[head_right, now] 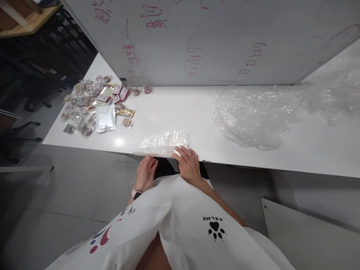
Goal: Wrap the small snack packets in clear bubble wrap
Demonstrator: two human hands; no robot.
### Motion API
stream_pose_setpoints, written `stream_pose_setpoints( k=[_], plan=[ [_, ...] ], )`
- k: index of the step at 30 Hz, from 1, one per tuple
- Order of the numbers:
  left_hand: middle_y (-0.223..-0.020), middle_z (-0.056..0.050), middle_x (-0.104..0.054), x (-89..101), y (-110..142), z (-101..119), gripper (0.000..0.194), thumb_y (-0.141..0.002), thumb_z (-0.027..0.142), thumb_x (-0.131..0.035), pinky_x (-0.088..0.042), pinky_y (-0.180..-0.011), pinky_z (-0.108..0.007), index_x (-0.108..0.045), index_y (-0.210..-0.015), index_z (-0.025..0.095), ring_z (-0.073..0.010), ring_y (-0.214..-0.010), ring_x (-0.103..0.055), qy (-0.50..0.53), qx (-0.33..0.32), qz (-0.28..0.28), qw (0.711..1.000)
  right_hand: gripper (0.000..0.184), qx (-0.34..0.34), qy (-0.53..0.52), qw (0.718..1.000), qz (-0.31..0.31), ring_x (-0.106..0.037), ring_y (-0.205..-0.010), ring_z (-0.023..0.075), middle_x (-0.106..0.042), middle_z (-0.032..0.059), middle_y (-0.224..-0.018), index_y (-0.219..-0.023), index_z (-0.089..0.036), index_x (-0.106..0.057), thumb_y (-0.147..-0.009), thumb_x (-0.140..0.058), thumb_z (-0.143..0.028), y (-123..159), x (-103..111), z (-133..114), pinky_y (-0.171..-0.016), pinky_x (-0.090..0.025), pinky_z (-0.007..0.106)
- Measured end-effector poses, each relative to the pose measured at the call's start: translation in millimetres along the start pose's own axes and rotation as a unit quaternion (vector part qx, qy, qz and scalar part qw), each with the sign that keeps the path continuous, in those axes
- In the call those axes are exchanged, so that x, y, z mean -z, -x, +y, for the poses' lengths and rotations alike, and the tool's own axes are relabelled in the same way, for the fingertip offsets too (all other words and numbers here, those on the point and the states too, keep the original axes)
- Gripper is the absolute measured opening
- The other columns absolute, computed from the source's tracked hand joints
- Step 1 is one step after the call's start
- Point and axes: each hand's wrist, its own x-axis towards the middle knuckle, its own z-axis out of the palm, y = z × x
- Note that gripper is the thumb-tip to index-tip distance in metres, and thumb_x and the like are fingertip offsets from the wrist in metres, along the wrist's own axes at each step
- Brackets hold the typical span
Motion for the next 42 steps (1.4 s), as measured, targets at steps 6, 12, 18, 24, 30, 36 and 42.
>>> stream_pose_setpoints(
  k=[6, 12, 18, 24, 30, 36, 42],
  plan=[
    [-0.087, -0.006, -0.068, -6.0, 1, 4, 0.033, -0.072, 0.038, -0.086, -0.059, -0.086, -0.036, -0.065, -0.084, 0.015, -0.0174, -0.085, -0.068, -0.039, 0.182, -0.093, 0.978, 0.037, 0.014, -0.009, 1.000, 0.007, -0.048, -0.136, 0.0190, -0.063, 0.0038, -0.137, -0.122, -0.024, -0.063, -0.094, -0.043, -0.008, 0, 1, 2, -0.113, -0.032, 0.042],
    [-0.070, -0.004, -0.067, -20.3, 4, -19, 0.038, -0.064, 0.042, -0.088, -0.057, -0.065, -0.030, -0.067, -0.075, 0.012, -0.0165, -0.066, -0.066, -0.177, 0.033, -0.033, 0.983, 0.034, 0.021, -0.021, 0.999, 0.013, -0.051, -0.134, 0.0177, -0.064, 0.0022, -0.136, -0.119, -0.025, -0.063, -0.096, -0.045, -0.008, 0, 3, 2, -0.113, -0.031, 0.041],
    [-0.078, -0.004, -0.072, -20.5, 1, -37, 0.026, -0.077, 0.041, -0.076, -0.053, -0.075, -0.029, -0.070, -0.081, 0.016, -0.0179, -0.076, -0.067, -0.268, -0.270, 0.002, 0.925, 0.034, 0.014, -0.018, 1.000, -0.006, -0.051, -0.134, 0.0174, -0.063, 0.0013, -0.137, -0.119, -0.025, -0.063, -0.097, -0.043, -0.009, -2, 6, -1, -0.113, -0.031, 0.041],
    [-0.108, -0.009, -0.073, -9.3, -1, -42, 0.033, -0.086, 0.046, -0.069, -0.052, -0.093, -0.034, -0.066, -0.108, 0.022, -0.0226, -0.102, -0.069, -0.342, -0.332, -0.085, 0.875, 0.037, 0.019, -0.017, 1.000, -0.016, -0.049, -0.135, 0.0175, -0.061, 0.0023, -0.139, -0.125, -0.025, -0.061, -0.097, -0.043, -0.009, -3, 6, 1, -0.113, -0.031, 0.040],
    [-0.141, -0.013, -0.059, -26.5, -7, -38, 0.058, -0.087, 0.053, -0.066, -0.049, -0.107, -0.040, -0.051, -0.134, 0.023, -0.0255, -0.127, -0.060, -0.235, -0.277, -0.153, 0.919, 0.037, 0.020, -0.012, 1.000, -0.004, -0.049, -0.134, 0.0170, -0.062, 0.0013, -0.138, -0.123, -0.025, -0.061, -0.097, -0.041, -0.008, -3, 4, 0, -0.111, -0.031, 0.040],
    [-0.140, -0.014, -0.061, -41.8, -12, -24, 0.056, -0.090, 0.054, -0.063, -0.047, -0.110, -0.040, -0.057, -0.134, 0.019, -0.0264, -0.129, -0.059, -0.144, -0.178, -0.100, 0.968, 0.046, 0.005, 0.058, 0.998, -0.025, -0.050, -0.126, 0.0202, -0.062, 0.0021, -0.136, -0.139, -0.033, -0.053, -0.098, -0.048, -0.014, -10, 2, -5, -0.108, -0.027, 0.041],
    [-0.155, -0.009, -0.045, -38.8, -2, -22, 0.057, -0.102, 0.055, -0.035, -0.039, -0.118, -0.040, -0.036, -0.152, 0.027, -0.0222, -0.141, -0.046, -0.220, -0.213, -0.138, 0.942, 0.038, 0.014, 0.081, 0.991, -0.103, -0.048, -0.119, 0.0274, -0.059, 0.0073, -0.132, -0.134, -0.034, -0.058, -0.097, -0.056, -0.030, -28, 11, -13, -0.103, -0.026, 0.047]
  ],
)
